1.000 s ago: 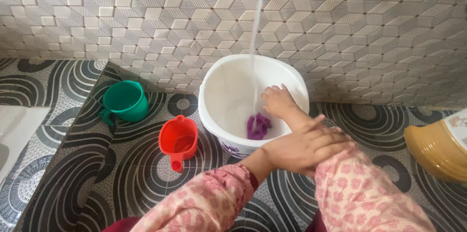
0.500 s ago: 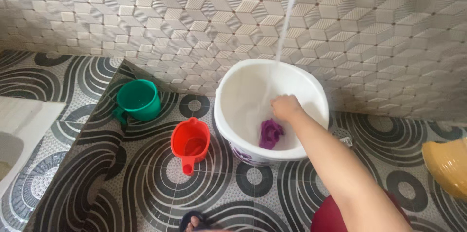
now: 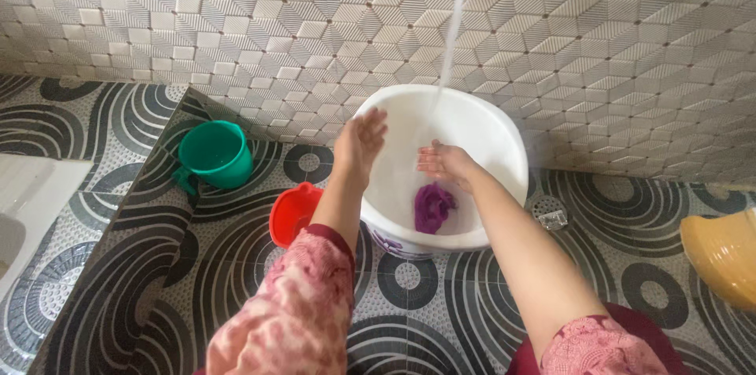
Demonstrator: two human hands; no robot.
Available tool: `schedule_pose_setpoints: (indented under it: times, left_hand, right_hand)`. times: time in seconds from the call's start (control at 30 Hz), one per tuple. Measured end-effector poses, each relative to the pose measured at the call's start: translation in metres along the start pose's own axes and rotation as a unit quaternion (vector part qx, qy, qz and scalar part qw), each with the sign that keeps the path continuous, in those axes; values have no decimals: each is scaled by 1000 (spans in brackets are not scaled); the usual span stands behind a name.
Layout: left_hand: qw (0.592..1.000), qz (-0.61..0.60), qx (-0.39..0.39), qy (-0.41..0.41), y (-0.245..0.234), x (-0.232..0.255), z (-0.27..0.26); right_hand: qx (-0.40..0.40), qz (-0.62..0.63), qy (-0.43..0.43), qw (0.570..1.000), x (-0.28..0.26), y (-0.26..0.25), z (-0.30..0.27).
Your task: The person scrubs a red plastic cup with a purple cloth, rinses it under a tap, and then scrubs the inside and outside of a white bucket with the same cloth. The person uses water from the tap to rinse the bucket and the cloth during the process.
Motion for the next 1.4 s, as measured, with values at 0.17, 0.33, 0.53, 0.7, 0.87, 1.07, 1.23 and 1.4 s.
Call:
schedule_pose_setpoints:
  times: [0.17,0.33,0.53,0.7,0.87,1.07,1.23,1.4]
  left_hand:
    - [991,19,33,-126,-60,-117,27]
    - [989,9,57,-138,-58,-145,31]
    - [988,-123,63,-75,-41,-153,15]
    - [988,-127,66,-67,-57,-177,38]
    - [986,-122,68,-91,-69,-197,53]
    - [984,-124,82,-103,-69,-193,46]
    - [982,-141,62,-106,-44,-170,25]
    - [984,-160,11,-74,-4,-130,-4]
  right_hand:
    - [-15,49,22,998,15,10,-4]
    - [17,77,-45,996,4,5,-7]
    - [49,110,-115,986,-4,17,-3]
    - [65,127,-121,982,10,18,6]
    - [69,88,-115,987,19,18,17]
    - [76,55,-107,990,18,21,15]
    - [105,102,-108,983,3,15,-5]
    - [101,164,-97,976,-23,11,-31]
Point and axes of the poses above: each hand's wrist, its own z-axis towards the middle knuckle, its own y-axis out of the palm, x = y × z, the point moved 9 cm from there along z, towards the middle knuckle, and after that the axes turned 10 degrees about -z, right-handed, at the moved point
